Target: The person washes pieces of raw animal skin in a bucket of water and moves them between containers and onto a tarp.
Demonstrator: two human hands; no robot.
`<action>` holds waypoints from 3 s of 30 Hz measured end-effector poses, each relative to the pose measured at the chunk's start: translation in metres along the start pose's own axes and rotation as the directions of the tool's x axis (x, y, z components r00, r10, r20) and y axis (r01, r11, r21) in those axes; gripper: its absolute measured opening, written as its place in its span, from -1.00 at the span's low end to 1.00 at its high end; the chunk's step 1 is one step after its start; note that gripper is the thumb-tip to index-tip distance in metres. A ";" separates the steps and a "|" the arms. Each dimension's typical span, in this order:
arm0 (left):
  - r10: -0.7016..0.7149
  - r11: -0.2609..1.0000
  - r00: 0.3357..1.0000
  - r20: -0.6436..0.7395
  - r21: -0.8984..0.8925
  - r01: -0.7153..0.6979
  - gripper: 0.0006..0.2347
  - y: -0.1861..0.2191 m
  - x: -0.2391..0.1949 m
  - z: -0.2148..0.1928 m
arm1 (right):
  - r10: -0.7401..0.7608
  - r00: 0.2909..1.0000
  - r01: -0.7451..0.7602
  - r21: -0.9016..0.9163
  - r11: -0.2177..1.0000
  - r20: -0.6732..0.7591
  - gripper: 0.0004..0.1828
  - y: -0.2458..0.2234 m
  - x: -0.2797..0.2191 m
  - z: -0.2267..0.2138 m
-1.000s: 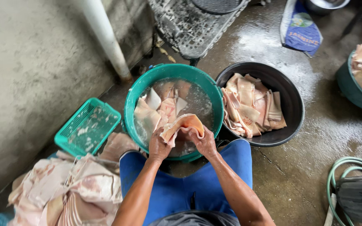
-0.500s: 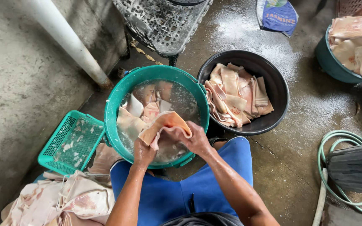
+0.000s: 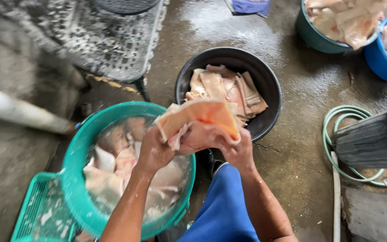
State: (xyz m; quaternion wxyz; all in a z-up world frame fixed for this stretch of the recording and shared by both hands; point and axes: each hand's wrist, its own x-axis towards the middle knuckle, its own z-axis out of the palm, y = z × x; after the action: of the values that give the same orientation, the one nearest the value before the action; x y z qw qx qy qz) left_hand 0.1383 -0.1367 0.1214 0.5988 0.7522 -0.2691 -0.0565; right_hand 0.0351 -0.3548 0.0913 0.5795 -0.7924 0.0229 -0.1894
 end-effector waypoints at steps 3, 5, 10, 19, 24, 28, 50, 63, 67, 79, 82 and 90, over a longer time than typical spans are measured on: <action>0.042 0.991 0.994 0.096 0.120 -0.054 -0.73 -0.018 0.081 0.032 | 0.019 0.989 -0.020 -0.006 1.000 -0.144 -0.80 0.045 0.042 -0.031; 0.032 0.981 0.983 0.179 0.185 -0.066 -0.68 -0.042 0.134 0.056 | 0.056 0.978 -0.051 0.032 0.998 -0.199 -0.80 0.086 0.066 -0.048; -0.149 0.989 0.864 0.480 0.066 0.134 -0.70 -0.127 0.244 0.117 | 0.155 0.933 -0.114 0.142 0.983 -0.324 -0.80 0.212 0.107 -0.067; -0.413 0.884 0.563 0.716 0.165 0.438 -0.69 -0.306 0.340 0.205 | 0.306 0.866 -0.251 0.186 0.950 -0.395 -0.75 0.386 0.136 -0.051; -0.339 0.909 0.543 0.769 0.120 0.399 -0.64 -0.379 0.383 0.247 | 0.493 0.766 -0.384 0.321 0.866 -0.412 -0.71 0.444 0.170 -0.060; -0.457 0.888 0.629 0.628 0.359 0.287 -0.42 -0.427 0.430 0.284 | 0.547 0.741 -0.381 0.428 0.820 -0.389 -0.62 0.522 0.202 -0.073; -0.682 0.665 0.351 0.642 0.744 -0.068 -0.47 -0.431 0.330 0.289 | 0.434 0.859 -0.511 -0.482 0.712 -0.270 -0.30 0.503 0.233 -0.016; -0.222 0.833 0.975 0.009 0.521 0.185 -0.82 -0.134 0.077 -0.075 | 0.137 0.592 -0.086 -0.107 0.991 0.794 -0.55 0.115 0.070 0.124; -0.464 0.730 0.877 -0.124 0.508 0.458 -0.54 -0.134 -0.100 -0.093 | 0.159 0.604 0.211 -0.350 0.913 0.781 -0.17 0.145 0.039 0.222; -0.819 0.489 0.498 -0.285 0.107 0.865 -0.02 -0.244 -0.232 -0.017 | 0.432 0.718 -0.091 -0.542 0.836 0.546 -0.22 0.173 -0.100 0.308; -0.850 0.481 0.451 -0.271 -0.052 0.875 -0.07 -0.252 -0.221 -0.014 | 0.578 0.533 -0.090 -0.638 0.764 0.617 -0.35 0.192 -0.097 0.308; -0.737 0.634 0.511 -0.443 -0.192 0.749 -0.19 -0.258 -0.220 0.001 | 0.611 0.436 -0.464 -0.417 0.782 0.661 -0.57 0.183 -0.072 0.259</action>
State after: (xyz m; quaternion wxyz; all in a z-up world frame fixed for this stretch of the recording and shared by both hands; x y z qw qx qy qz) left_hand 0.0378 0.0019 -0.1717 0.5541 0.7900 0.2361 -0.1145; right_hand 0.0869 -0.1608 -0.1643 0.4899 -0.7912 0.0424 0.3636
